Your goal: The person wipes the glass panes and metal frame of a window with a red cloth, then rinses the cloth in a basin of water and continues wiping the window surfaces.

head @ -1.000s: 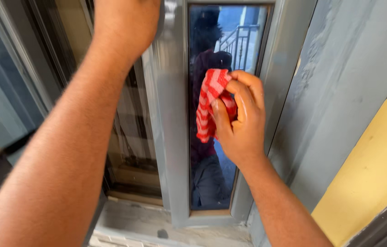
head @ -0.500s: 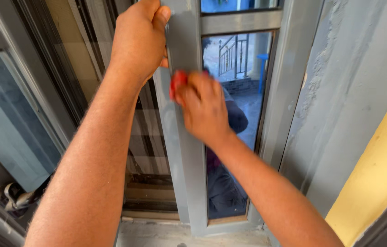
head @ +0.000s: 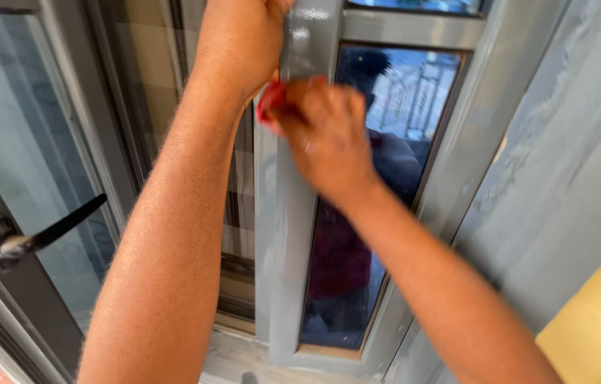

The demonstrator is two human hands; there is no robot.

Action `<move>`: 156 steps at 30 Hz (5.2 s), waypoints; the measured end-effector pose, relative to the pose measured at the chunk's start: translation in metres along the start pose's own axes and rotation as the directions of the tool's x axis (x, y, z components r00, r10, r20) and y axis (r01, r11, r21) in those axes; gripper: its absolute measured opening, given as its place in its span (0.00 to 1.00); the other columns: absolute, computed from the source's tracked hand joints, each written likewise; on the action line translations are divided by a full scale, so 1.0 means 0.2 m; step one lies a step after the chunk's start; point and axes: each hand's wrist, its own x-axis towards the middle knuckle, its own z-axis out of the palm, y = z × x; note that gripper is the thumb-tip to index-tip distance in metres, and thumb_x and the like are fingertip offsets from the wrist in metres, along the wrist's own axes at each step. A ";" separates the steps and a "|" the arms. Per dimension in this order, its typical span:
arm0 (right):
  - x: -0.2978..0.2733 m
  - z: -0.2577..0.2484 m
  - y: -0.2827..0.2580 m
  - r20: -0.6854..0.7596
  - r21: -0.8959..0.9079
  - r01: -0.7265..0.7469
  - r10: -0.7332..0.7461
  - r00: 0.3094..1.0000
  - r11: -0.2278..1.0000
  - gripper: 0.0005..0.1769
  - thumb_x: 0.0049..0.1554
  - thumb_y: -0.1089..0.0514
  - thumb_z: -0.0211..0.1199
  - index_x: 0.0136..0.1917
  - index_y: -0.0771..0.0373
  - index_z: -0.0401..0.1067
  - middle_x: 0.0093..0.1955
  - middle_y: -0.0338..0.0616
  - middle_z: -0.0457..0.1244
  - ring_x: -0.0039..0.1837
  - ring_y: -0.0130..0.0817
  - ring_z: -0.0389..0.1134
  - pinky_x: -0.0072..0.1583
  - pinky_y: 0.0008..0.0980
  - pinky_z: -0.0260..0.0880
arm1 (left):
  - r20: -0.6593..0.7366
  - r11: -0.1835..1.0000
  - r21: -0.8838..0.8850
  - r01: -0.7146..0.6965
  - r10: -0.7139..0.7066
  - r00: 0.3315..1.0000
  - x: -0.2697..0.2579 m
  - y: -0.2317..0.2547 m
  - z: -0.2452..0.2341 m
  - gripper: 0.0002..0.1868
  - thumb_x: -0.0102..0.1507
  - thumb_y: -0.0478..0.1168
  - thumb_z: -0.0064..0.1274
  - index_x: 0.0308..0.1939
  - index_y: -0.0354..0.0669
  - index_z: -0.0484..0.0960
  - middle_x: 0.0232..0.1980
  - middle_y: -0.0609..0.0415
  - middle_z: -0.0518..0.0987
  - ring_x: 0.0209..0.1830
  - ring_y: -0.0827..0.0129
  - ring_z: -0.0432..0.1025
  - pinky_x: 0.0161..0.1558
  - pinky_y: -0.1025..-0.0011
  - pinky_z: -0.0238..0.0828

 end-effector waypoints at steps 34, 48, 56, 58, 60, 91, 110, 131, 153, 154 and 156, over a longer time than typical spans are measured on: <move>-0.19 -0.12 -0.01 0.204 0.365 0.411 -0.502 0.840 0.835 0.06 0.60 0.60 0.65 0.50 0.63 0.76 0.53 0.42 0.65 0.63 0.39 0.69 0.62 0.37 0.74 | 0.450 0.747 -0.317 0.585 -0.424 0.786 -0.02 0.15 -0.09 0.12 0.73 0.47 0.45 0.44 0.47 0.81 0.24 0.61 0.74 0.20 0.80 0.70 0.23 0.74 0.75; -0.04 -0.07 0.07 0.288 0.166 0.461 -0.490 0.823 0.872 0.12 0.57 0.58 0.60 0.52 0.58 0.81 0.60 0.43 0.65 0.63 0.39 0.65 0.60 0.36 0.68 | 0.565 0.645 -0.438 0.626 -0.344 0.750 -0.01 0.08 -0.07 0.15 0.74 0.50 0.40 0.50 0.48 0.77 0.24 0.62 0.74 0.23 0.77 0.75 0.25 0.70 0.79; -0.02 0.01 0.15 0.138 -0.045 0.265 -0.257 0.956 0.963 0.11 0.68 0.50 0.62 0.55 0.57 0.78 0.59 0.45 0.64 0.61 0.38 0.64 0.59 0.41 0.59 | 0.361 0.792 -0.452 0.411 -0.260 0.896 -0.06 0.07 -0.01 0.18 0.77 0.52 0.41 0.50 0.42 0.79 0.24 0.59 0.75 0.19 0.74 0.74 0.22 0.70 0.76; -0.15 -0.04 0.01 0.316 0.119 0.270 -0.294 0.902 0.955 0.12 0.59 0.56 0.58 0.53 0.54 0.79 0.55 0.39 0.65 0.55 0.33 0.64 0.53 0.40 0.54 | 0.440 0.734 -0.437 0.520 -0.329 0.835 -0.06 0.09 -0.02 0.18 0.76 0.52 0.40 0.50 0.43 0.78 0.23 0.60 0.75 0.18 0.75 0.73 0.22 0.71 0.75; -0.25 -0.08 -0.10 0.122 0.107 0.554 -0.564 0.817 0.825 0.15 0.57 0.50 0.55 0.53 0.53 0.77 0.57 0.39 0.65 0.58 0.34 0.65 0.61 0.36 0.58 | 0.466 0.720 -0.404 0.564 -0.368 0.804 -0.06 0.11 -0.04 0.18 0.75 0.53 0.39 0.50 0.45 0.78 0.22 0.59 0.74 0.17 0.76 0.72 0.20 0.72 0.76; -0.09 -0.11 0.05 0.068 -0.066 0.178 -0.174 0.982 0.982 0.08 0.63 0.61 0.62 0.57 0.55 0.74 0.61 0.44 0.63 0.62 0.40 0.65 0.62 0.42 0.64 | 0.406 0.765 -0.424 0.485 -0.319 0.857 -0.09 0.08 0.01 0.22 0.77 0.53 0.36 0.35 0.42 0.67 0.23 0.56 0.66 0.18 0.73 0.64 0.18 0.68 0.69; 0.13 -0.12 0.40 -0.218 -0.367 -0.324 0.258 0.941 0.872 0.20 0.59 0.66 0.65 0.65 0.58 0.73 0.68 0.45 0.57 0.67 0.48 0.59 0.66 0.47 0.61 | 0.231 0.881 -0.283 0.379 -0.321 0.919 -0.13 0.10 0.07 0.24 0.79 0.52 0.35 0.33 0.41 0.67 0.25 0.53 0.67 0.25 0.69 0.59 0.28 0.62 0.60; 0.09 -0.19 0.37 -0.130 -0.454 -0.307 0.278 0.952 0.837 0.25 0.61 0.58 0.70 0.71 0.54 0.73 0.72 0.39 0.56 0.67 0.42 0.58 0.63 0.43 0.63 | -0.147 0.987 -0.037 -0.155 0.148 0.978 -0.03 0.34 0.05 0.20 0.63 0.32 0.70 0.55 0.47 0.78 0.63 0.45 0.63 0.61 0.47 0.57 0.54 0.57 0.70; -0.05 -0.14 0.18 -0.047 -0.253 -0.279 0.276 0.960 0.926 0.25 0.55 0.69 0.67 0.67 0.63 0.77 0.70 0.43 0.58 0.68 0.44 0.59 0.65 0.42 0.62 | -0.125 0.997 -0.069 -0.026 0.017 0.992 -0.03 0.32 0.09 0.22 0.63 0.35 0.72 0.58 0.47 0.81 0.64 0.43 0.68 0.68 0.40 0.59 0.62 0.51 0.70; -0.04 -0.14 0.18 -0.063 -0.222 -0.319 0.313 0.948 0.922 0.24 0.57 0.69 0.67 0.67 0.64 0.76 0.71 0.43 0.58 0.67 0.44 0.59 0.65 0.42 0.63 | -0.127 0.998 -0.062 -0.013 0.005 0.992 -0.03 0.33 0.09 0.22 0.61 0.35 0.72 0.57 0.47 0.81 0.62 0.44 0.69 0.67 0.41 0.61 0.62 0.51 0.71; -0.01 -0.12 0.17 -0.109 -0.143 -0.401 0.388 0.915 0.905 0.23 0.56 0.70 0.66 0.66 0.64 0.76 0.70 0.44 0.59 0.65 0.46 0.59 0.65 0.42 0.63 | -0.123 0.998 -0.062 0.021 -0.028 0.992 0.00 0.34 0.11 0.24 0.60 0.35 0.72 0.58 0.48 0.81 0.62 0.45 0.70 0.64 0.43 0.63 0.60 0.52 0.72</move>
